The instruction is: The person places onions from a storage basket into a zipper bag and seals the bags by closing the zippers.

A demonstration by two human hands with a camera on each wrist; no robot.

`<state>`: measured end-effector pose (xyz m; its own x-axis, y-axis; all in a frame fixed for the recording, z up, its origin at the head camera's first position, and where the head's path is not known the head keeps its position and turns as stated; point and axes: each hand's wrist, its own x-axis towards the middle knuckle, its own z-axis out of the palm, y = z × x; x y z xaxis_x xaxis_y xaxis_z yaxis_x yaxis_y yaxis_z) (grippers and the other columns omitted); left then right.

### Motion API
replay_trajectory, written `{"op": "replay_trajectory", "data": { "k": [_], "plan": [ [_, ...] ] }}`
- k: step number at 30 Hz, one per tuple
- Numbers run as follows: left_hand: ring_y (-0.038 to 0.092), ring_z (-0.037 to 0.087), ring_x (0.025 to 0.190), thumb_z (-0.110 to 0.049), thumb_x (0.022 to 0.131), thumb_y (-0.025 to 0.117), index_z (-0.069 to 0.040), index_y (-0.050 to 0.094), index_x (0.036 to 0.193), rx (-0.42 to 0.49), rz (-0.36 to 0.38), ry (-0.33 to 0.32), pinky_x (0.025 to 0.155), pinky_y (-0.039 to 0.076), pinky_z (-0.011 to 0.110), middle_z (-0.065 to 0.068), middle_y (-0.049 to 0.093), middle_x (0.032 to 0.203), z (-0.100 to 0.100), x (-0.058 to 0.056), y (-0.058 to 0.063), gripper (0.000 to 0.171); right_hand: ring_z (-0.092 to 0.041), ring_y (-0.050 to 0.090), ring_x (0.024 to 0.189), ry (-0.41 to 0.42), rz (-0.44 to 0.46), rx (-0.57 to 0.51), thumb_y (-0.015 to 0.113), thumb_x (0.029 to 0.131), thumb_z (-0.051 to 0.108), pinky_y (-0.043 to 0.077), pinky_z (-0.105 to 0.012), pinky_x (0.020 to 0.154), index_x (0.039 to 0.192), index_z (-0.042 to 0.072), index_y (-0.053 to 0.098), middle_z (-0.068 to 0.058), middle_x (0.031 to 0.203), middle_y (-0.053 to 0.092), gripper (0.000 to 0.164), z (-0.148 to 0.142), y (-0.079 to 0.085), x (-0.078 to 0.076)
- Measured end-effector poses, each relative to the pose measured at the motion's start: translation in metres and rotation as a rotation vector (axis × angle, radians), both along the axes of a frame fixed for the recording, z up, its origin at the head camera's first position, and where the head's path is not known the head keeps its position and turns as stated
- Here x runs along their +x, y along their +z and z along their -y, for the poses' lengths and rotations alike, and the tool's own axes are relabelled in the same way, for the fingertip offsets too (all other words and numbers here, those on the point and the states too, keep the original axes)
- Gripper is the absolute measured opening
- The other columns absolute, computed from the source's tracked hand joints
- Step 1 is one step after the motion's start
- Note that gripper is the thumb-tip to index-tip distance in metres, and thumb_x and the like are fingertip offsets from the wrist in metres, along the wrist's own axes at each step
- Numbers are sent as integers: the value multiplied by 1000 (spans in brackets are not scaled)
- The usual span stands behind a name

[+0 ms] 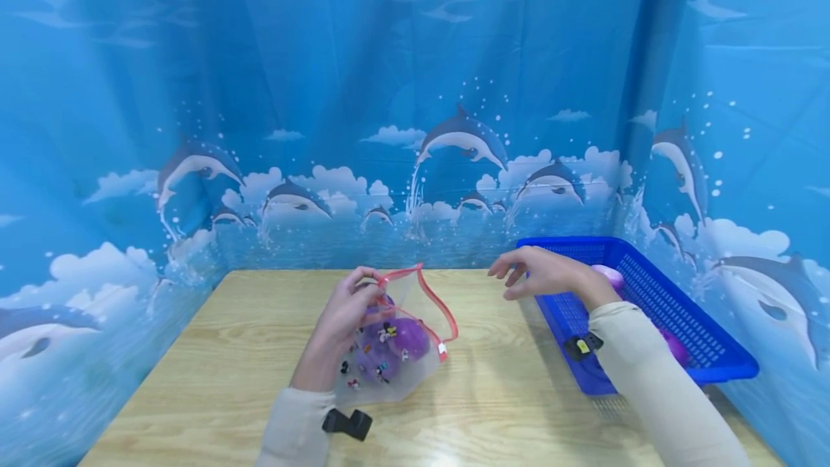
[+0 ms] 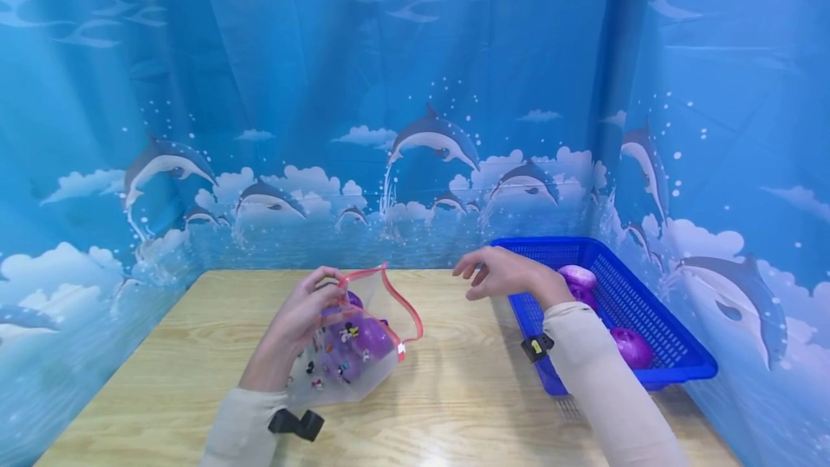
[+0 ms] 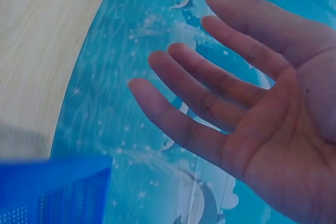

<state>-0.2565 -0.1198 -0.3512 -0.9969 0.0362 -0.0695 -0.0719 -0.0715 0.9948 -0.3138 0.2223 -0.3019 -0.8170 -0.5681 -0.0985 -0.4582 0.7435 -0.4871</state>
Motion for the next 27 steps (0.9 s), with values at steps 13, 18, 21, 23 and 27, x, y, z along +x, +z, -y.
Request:
{"op": "replay_trajectory", "data": {
  "k": [13, 18, 21, 23, 27],
  "plan": [
    [69, 22, 81, -1, 102, 53, -6, 58, 112, -22, 10, -21, 84, 67, 41, 10, 62, 91, -1, -1, -3, 13, -34, 69, 114, -57, 17, 19, 76, 93, 20, 67, -36, 84, 131, 8, 67, -15, 127, 68, 41, -44, -2, -11],
    [69, 22, 82, -2, 102, 53, -7, 58, 113, -30, 15, -14, 84, 67, 41, 11, 63, 94, -1, -1, -4, 13, -32, 71, 110, -103, 56, 17, 75, 93, 19, 67, -38, 83, 133, 6, 65, -20, 127, 67, 43, -64, -3, -14],
    [68, 21, 83, -2, 102, 53, -7, 58, 113, -28, 18, -14, 83, 68, 40, 12, 63, 95, -2, -2, -3, 13, -28, 72, 105, -135, 79, 27, 75, 93, 18, 67, -38, 81, 134, 3, 63, -25, 129, 65, 46, -76, -5, -16],
    [67, 21, 83, -2, 102, 53, -7, 58, 113, -23, 19, -17, 83, 67, 40, 12, 64, 96, -2, -2, -3, 13, -25, 72, 102, -157, 80, 45, 75, 93, 18, 67, -39, 80, 135, 2, 63, -26, 130, 65, 46, -85, -6, -17],
    [67, 21, 84, -2, 102, 53, -6, 58, 114, -17, 11, -29, 85, 67, 41, 12, 63, 97, -1, -1, -3, 13, -26, 73, 98, -176, 77, 65, 75, 93, 18, 67, -42, 78, 133, 1, 63, -27, 128, 65, 46, -101, -10, -19]
  ]
}}
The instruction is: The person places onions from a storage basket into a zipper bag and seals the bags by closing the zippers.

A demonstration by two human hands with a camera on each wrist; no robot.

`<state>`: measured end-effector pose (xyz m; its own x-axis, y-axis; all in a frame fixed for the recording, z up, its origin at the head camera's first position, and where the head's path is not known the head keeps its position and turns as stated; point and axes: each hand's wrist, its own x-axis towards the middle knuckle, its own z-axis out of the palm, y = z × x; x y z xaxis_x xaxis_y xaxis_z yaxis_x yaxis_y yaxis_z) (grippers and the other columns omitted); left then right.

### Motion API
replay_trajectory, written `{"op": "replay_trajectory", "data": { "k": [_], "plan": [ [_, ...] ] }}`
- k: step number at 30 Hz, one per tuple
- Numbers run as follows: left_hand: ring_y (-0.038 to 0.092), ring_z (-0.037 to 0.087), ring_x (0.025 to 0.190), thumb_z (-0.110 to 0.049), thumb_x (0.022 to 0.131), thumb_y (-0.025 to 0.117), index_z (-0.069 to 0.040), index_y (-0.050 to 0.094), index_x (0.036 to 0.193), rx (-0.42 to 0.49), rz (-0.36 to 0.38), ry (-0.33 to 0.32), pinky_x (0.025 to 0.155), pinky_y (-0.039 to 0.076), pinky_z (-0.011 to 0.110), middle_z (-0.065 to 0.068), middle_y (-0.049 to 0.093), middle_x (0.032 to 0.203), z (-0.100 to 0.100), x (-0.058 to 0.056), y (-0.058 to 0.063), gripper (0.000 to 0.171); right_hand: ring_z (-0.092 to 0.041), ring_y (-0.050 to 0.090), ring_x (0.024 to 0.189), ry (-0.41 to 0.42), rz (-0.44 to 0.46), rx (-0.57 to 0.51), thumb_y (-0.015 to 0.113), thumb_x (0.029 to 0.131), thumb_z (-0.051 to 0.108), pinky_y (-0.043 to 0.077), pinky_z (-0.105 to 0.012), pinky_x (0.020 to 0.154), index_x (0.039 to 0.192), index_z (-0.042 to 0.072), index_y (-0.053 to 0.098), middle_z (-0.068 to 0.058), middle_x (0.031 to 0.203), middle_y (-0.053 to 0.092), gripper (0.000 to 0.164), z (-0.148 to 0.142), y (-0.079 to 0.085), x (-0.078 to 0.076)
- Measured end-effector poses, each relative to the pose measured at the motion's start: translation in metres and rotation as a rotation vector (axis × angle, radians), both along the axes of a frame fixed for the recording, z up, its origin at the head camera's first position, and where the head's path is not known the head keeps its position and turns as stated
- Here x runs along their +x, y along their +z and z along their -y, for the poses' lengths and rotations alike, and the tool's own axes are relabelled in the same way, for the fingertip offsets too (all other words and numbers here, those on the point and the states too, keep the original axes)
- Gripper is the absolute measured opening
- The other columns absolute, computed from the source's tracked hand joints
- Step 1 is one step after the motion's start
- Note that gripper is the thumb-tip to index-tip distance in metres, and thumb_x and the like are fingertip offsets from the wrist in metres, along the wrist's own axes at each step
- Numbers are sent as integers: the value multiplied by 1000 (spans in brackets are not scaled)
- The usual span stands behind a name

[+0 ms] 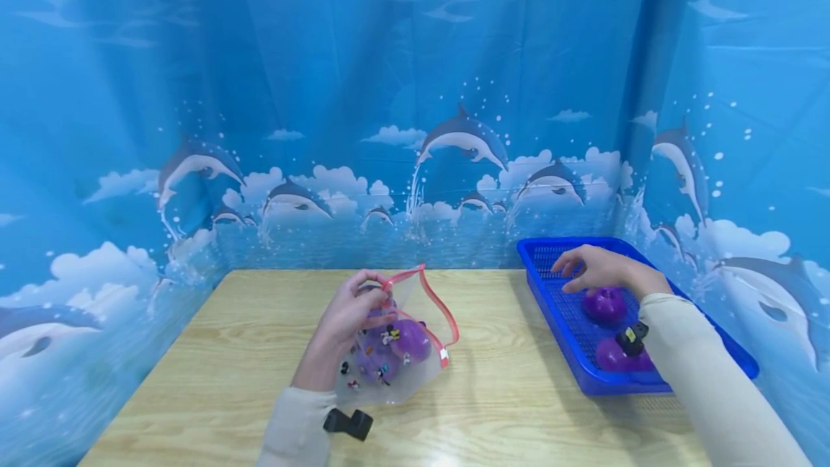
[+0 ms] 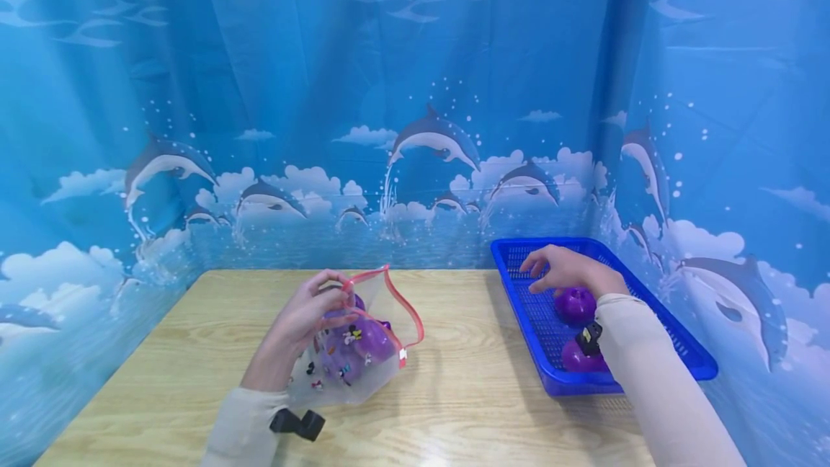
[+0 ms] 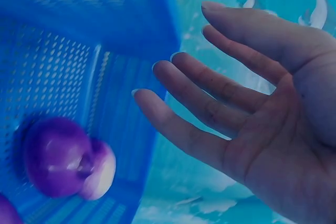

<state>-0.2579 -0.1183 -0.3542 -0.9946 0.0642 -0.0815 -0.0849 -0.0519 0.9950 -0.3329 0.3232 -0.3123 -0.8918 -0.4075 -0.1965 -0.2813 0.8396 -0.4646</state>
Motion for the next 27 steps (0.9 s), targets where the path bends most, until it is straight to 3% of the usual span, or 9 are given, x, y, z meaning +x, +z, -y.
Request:
{"op": "replay_trajectory", "data": {
  "k": [15, 27],
  "plan": [
    [67, 21, 84, -1, 101, 53, -6, 58, 113, -9, -1, -11, 85, 67, 40, 16, 64, 100, 0, -1, -2, 14, -26, 70, 92, -64, 62, -53, 74, 90, 9, 67, -47, 73, 134, -14, 54, -35, 117, 63, 53, -58, -22, -8],
    [67, 21, 86, -1, 101, 53, -7, 58, 114, -24, 4, -5, 86, 67, 39, 14, 64, 100, -1, 1, -1, 15, -51, 64, 115, -160, 94, -38, 72, 95, 14, 66, -56, 83, 135, -16, 50, -44, 134, 53, 55, -90, -36, -8]
  ]
}}
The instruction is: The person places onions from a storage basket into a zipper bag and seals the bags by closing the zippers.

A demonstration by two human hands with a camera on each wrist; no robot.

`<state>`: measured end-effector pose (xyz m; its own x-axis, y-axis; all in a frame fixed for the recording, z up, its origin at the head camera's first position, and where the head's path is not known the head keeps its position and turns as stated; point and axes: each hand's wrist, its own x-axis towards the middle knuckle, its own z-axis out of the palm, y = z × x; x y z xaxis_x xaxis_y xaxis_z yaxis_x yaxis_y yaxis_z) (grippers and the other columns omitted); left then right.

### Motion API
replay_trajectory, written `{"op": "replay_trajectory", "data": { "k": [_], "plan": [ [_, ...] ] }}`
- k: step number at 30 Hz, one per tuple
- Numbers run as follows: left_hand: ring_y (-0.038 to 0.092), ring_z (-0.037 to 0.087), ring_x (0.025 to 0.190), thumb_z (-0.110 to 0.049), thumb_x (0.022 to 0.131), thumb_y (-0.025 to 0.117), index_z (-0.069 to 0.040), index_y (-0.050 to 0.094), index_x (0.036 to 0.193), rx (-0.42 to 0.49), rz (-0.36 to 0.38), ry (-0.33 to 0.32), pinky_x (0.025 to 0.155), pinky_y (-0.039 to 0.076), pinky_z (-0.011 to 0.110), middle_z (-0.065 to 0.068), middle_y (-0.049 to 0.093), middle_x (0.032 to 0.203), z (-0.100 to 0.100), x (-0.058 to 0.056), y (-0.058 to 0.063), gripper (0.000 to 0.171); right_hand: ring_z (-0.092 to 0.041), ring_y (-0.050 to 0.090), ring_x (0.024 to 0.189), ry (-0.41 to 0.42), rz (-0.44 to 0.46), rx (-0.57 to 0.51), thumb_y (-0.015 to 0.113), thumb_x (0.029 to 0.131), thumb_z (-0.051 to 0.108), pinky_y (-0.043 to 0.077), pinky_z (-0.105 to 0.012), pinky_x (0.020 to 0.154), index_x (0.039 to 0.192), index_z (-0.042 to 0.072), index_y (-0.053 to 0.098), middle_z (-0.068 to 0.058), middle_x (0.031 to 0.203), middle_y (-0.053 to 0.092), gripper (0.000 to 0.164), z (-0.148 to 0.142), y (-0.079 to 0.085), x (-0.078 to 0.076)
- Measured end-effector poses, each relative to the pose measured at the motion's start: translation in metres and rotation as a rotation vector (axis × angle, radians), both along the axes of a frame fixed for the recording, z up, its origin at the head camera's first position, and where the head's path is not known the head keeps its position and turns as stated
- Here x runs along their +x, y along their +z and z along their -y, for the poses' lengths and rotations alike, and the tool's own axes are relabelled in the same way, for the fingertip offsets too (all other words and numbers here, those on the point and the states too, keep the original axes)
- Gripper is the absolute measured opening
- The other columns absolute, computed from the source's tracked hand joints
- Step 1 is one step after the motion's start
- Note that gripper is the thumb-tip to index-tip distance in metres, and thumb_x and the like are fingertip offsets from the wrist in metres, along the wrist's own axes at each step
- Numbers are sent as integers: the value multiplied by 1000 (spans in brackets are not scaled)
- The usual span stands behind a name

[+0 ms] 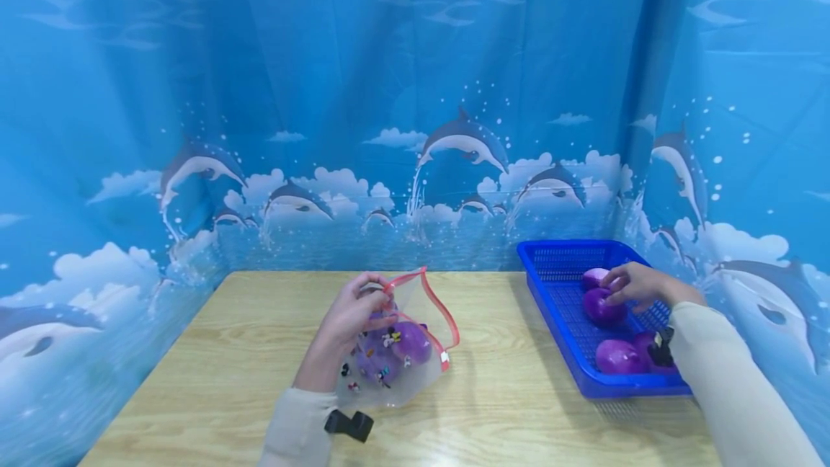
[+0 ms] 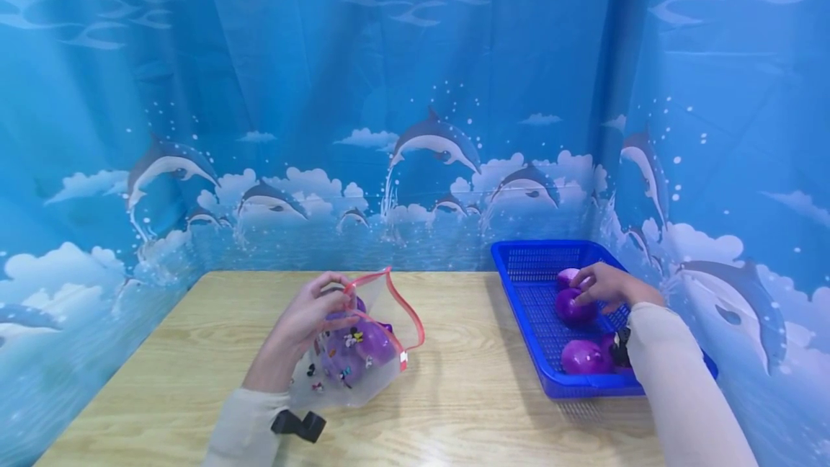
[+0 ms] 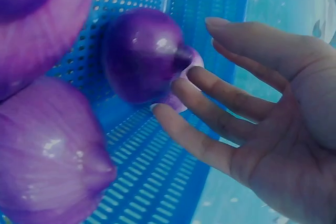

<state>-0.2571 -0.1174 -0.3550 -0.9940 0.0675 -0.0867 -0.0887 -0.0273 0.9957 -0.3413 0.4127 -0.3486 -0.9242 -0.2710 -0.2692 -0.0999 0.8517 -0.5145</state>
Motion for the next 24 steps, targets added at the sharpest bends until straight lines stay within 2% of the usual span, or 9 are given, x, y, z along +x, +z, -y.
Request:
{"op": "replay_trajectory", "data": {
  "k": [7, 11, 16, 22, 24],
  "plan": [
    [68, 23, 88, -1, 100, 53, -7, 58, 114, -5, -4, -4, 86, 67, 39, 13, 64, 99, 0, 0, -1, 16, -55, 61, 115, -35, -32, -25, 69, 96, 11, 65, -56, 82, 135, -18, 47, -47, 132, 51, 54, -11, -9, 1],
    [67, 23, 89, -1, 100, 53, -7, 59, 114, -7, 5, 6, 85, 67, 39, 12, 64, 99, 0, 0, 0, 16, -54, 60, 115, -44, -6, -37, 68, 97, 11, 63, -61, 86, 136, -19, 45, -46, 129, 52, 54, -13, -15, 0],
    [67, 22, 87, -1, 100, 54, -7, 59, 114, -13, 0, 9, 85, 67, 39, 14, 65, 101, -1, 1, 0, 16, -60, 54, 122, -55, 44, -47, 67, 98, 13, 60, -66, 90, 141, -17, 39, -47, 136, 45, 59, -11, -22, -2],
    [66, 22, 86, 0, 100, 54, -7, 59, 114, -12, -6, 7, 85, 67, 39, 13, 64, 99, 0, 0, 0, 17, -65, 43, 129, -90, 93, -27, 68, 100, 27, 61, -62, 91, 150, -9, 37, -46, 146, 34, 70, -3, -24, -2],
    [67, 23, 88, 0, 100, 53, -7, 59, 114, -8, -7, 5, 85, 67, 39, 14, 64, 99, 0, 0, -1, 17, -65, 43, 129, -91, 93, -26, 68, 99, 28, 62, -61, 90, 151, -8, 37, -46, 146, 35, 70, 0, -24, -3]
  ]
}}
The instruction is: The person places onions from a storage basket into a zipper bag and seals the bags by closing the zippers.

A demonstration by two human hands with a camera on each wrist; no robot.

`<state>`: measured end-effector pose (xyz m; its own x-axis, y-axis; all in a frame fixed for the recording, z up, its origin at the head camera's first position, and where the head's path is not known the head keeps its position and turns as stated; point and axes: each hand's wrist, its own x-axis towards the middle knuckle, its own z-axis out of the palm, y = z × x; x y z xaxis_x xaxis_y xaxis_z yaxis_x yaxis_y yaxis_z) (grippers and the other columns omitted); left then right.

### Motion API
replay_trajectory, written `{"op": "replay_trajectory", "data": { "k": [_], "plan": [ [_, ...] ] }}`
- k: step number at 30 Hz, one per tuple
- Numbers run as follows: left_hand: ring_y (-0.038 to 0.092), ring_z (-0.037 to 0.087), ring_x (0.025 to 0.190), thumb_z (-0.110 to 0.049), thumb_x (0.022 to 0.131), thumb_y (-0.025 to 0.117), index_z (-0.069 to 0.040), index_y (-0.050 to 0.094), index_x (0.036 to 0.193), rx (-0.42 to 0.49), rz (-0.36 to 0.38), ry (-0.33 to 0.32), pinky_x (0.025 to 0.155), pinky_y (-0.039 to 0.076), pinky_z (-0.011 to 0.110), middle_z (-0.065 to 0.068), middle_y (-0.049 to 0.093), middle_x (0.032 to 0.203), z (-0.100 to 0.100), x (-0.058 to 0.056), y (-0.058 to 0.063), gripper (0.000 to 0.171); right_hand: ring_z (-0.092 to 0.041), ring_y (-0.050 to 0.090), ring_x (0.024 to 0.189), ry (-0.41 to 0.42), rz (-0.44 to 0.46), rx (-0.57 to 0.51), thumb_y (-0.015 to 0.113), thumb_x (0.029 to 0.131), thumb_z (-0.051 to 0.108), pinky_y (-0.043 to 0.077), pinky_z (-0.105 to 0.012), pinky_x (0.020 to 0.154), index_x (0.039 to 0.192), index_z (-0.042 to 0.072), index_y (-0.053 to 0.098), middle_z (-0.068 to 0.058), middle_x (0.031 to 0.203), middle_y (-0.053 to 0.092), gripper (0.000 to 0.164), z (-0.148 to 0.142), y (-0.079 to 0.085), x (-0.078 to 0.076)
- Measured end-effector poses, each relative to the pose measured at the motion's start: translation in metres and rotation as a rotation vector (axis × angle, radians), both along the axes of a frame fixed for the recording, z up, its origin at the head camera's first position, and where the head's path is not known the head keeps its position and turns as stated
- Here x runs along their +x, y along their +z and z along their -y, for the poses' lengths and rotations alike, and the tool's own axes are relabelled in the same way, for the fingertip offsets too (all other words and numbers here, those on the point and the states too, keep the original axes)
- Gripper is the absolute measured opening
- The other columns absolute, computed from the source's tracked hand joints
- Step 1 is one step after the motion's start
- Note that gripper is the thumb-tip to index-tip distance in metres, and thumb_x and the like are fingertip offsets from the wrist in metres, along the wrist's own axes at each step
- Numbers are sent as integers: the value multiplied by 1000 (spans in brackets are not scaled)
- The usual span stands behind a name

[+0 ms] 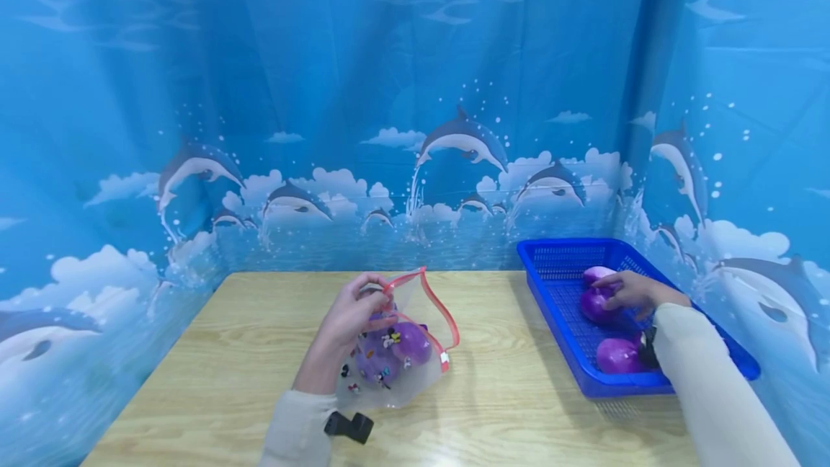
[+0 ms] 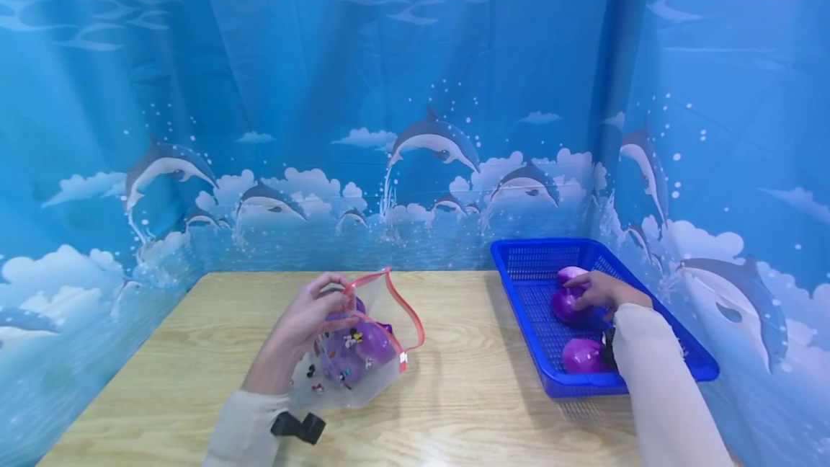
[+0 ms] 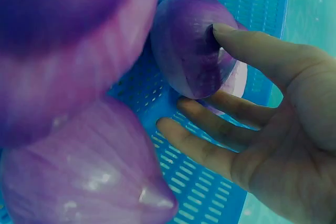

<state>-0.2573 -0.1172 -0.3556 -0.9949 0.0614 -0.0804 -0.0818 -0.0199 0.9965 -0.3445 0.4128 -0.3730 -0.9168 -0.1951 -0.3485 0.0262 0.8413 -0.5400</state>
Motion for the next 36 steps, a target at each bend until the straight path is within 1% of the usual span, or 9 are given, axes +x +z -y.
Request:
{"op": "replay_trajectory", "data": {
  "k": [2, 6, 9, 14, 18, 22, 26, 31, 36],
  "plan": [
    [68, 26, 90, -1, 101, 53, -7, 59, 113, -3, -5, -1, 84, 67, 39, 15, 64, 101, 0, -1, -1, 16, -64, 45, 129, 1, -5, -13, 68, 100, 25, 62, -62, 89, 151, -7, 39, -46, 145, 36, 67, 3, 0, -1],
    [69, 31, 96, -1, 101, 52, -8, 59, 113, -5, -1, 3, 84, 67, 39, 17, 64, 103, 0, -2, -1, 15, -58, 54, 123, 22, -22, -43, 69, 98, 16, 63, -62, 86, 148, -8, 44, -46, 142, 41, 60, 6, -1, -5],
    [69, 30, 95, -1, 101, 53, -8, 60, 113, -7, 3, 8, 83, 68, 39, 18, 64, 103, -1, -2, -1, 15, -53, 58, 118, 27, -29, -48, 71, 96, 13, 64, -60, 85, 145, -8, 48, -45, 137, 43, 58, 10, 1, -6],
    [69, 27, 91, -2, 101, 53, -8, 60, 113, -10, 0, 5, 83, 68, 38, 17, 64, 102, 0, -2, -1, 15, -52, 55, 117, 45, -41, -34, 72, 93, 8, 64, -57, 85, 144, -7, 50, -45, 136, 42, 57, 16, 2, -7],
    [69, 25, 90, -2, 102, 52, -7, 59, 114, -14, -2, 0, 83, 68, 38, 16, 64, 101, 0, 0, -1, 14, -58, 51, 124, 41, -38, -29, 72, 92, 6, 64, -58, 85, 142, -4, 53, -46, 146, 33, 55, 19, 1, -9],
    [69, 27, 91, -2, 102, 52, -7, 59, 113, -17, -4, 2, 83, 68, 38, 17, 64, 102, 0, 0, -1, 14, -63, 46, 127, 58, -63, -23, 74, 88, 2, 64, -59, 85, 139, -4, 57, -44, 151, 28, 54, 22, 1, -10],
    [69, 28, 92, -2, 101, 53, -8, 60, 113, -11, 2, 7, 83, 67, 38, 18, 64, 104, 0, -1, 0, 15, -63, 45, 126, 79, -91, -31, 75, 84, -3, 65, -57, 83, 137, -7, 58, -44, 150, 30, 55, 24, 1, -10],
    [69, 26, 90, -1, 101, 52, -7, 59, 113, -11, 1, 5, 83, 67, 39, 18, 64, 103, 0, -1, -1, 15, -60, 50, 123, 91, -103, -30, 75, 84, -3, 65, -55, 82, 136, -6, 58, -44, 147, 35, 55, 24, 2, -9],
    [68, 24, 89, -1, 101, 52, -7, 59, 114, -11, -12, -4, 84, 67, 40, 16, 64, 100, 0, 0, -1, 15, -50, 57, 116, 113, -107, -71, 75, 86, 1, 66, -51, 82, 138, -5, 57, -44, 140, 42, 55, 24, 6, -8]
  ]
}}
